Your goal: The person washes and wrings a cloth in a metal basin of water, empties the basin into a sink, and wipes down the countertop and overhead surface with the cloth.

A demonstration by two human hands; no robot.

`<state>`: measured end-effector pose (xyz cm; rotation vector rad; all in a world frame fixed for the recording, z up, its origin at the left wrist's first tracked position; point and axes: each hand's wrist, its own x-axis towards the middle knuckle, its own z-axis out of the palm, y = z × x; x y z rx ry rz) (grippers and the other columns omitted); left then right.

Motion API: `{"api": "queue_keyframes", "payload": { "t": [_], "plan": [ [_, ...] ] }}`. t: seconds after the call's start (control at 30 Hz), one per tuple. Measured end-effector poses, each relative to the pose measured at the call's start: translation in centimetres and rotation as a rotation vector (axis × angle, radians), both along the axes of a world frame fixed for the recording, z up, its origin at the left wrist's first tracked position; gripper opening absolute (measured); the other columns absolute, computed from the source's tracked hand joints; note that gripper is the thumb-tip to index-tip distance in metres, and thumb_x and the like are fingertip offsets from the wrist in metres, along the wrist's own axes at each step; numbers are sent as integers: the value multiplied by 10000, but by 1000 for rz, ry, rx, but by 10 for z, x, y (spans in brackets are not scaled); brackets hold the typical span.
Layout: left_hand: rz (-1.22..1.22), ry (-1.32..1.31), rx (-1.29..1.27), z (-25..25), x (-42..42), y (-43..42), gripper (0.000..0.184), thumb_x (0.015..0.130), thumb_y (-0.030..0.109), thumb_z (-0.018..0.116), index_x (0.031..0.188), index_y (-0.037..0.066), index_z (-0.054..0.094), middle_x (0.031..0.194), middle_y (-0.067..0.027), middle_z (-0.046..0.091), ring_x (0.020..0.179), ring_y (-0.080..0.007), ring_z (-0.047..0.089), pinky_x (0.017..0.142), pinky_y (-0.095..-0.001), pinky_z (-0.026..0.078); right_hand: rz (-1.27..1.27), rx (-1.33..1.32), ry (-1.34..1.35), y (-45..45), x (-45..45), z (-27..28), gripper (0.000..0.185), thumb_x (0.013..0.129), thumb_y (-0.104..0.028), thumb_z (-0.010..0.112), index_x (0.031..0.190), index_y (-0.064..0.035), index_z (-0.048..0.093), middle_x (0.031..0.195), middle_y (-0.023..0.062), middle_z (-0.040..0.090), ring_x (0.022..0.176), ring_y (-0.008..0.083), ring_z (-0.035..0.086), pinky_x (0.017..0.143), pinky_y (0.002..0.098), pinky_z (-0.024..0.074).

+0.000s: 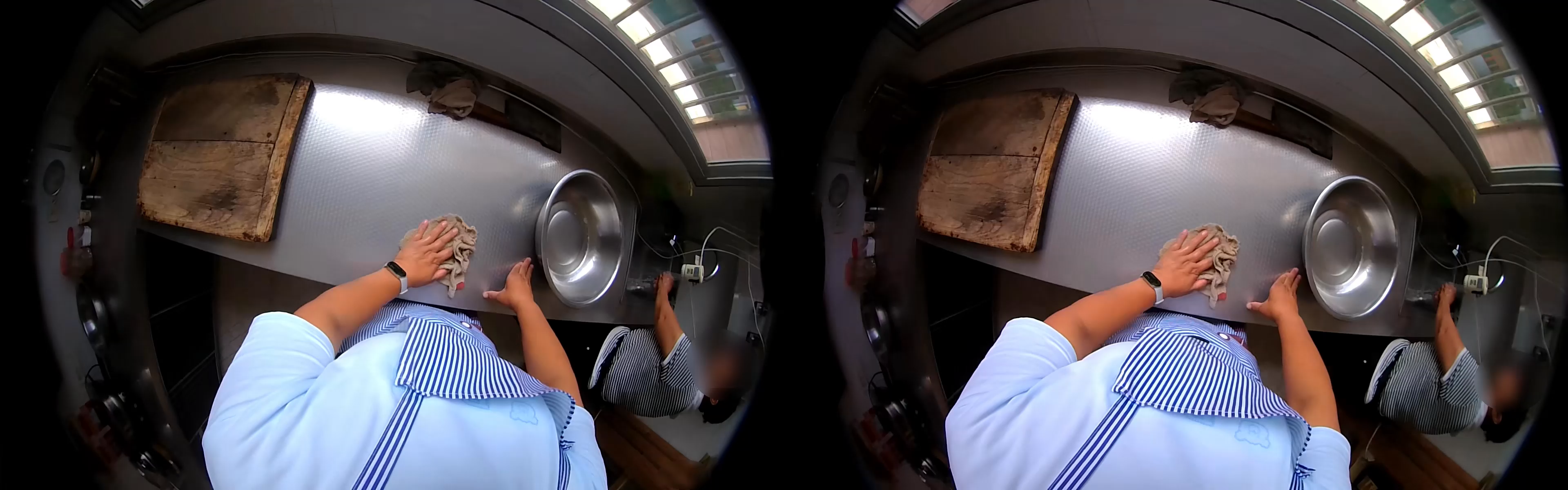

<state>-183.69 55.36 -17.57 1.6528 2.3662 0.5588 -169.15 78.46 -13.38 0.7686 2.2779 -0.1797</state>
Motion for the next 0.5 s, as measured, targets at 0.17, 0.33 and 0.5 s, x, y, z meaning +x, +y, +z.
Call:
{"api": "queue_keyframes", "payload": {
  "t": [0.17,0.33,0.5],
  "plan": [
    [469,100,-81,-2,-59,-67,457,835,440,531,1140,101,566,1487,-119,239,1386,-308,168,1100,-532,126,10,17,-84,-3,-8,3,1281,551,-511,813,1370,164,97,1461,336,1,1382,423,47,1134,387,146],
    [1005,112,-201,2,-85,-120,492,848,324,544,1188,-29,511,1425,-250,297,1370,-367,186,1109,-501,126,-11,20,-83,-6,-11,6,1296,525,-515,825,1361,177,117,1464,327,31,1386,403,61,1135,378,149],
    [1018,151,57,-20,-102,-128,302,817,121,529,1067,-48,539,1298,-272,444,1288,-395,337,1081,-473,239,-27,8,-79,-8,-16,11,1284,520,-485,839,1356,181,128,1457,339,41,1381,414,80,1132,378,163]
  ]
}}
